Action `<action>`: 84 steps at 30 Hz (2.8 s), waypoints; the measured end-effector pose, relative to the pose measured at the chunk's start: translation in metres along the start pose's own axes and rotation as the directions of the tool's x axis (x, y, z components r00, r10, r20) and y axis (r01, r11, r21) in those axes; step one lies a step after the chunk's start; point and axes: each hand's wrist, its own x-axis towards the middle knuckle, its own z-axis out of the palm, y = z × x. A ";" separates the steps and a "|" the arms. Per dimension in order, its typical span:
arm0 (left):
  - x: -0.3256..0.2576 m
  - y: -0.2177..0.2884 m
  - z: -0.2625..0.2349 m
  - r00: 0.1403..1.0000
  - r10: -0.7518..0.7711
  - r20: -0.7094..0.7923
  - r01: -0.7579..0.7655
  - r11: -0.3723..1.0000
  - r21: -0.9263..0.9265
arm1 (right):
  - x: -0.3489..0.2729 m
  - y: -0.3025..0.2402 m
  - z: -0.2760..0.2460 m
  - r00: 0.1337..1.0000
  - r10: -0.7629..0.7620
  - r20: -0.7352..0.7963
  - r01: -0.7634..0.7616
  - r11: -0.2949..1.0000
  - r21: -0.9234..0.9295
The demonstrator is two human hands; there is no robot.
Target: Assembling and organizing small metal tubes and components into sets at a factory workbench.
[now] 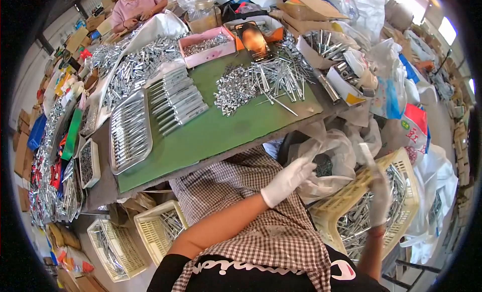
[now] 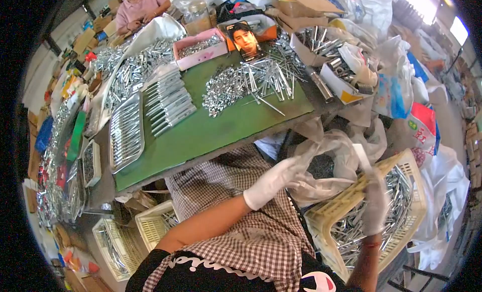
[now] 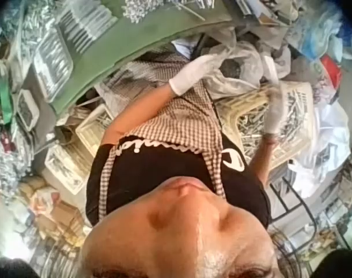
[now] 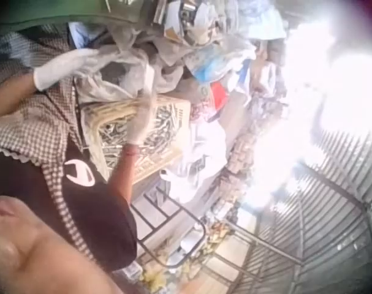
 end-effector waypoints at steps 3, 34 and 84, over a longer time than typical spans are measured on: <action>0.003 0.011 0.030 0.996 -0.033 -0.079 -0.021 0.808 -0.589 | -0.042 -0.020 0.066 0.916 -0.338 0.216 0.310 0.938 0.152; -0.058 -0.011 -0.009 0.904 -0.365 0.222 0.421 0.850 -0.317 | -0.141 0.439 -0.194 0.391 0.873 -0.292 -0.880 0.262 -0.396; -0.039 0.034 0.015 0.959 0.235 -0.156 -0.230 0.972 0.054 | 0.022 -0.088 0.138 0.804 0.269 0.530 -0.557 0.032 0.830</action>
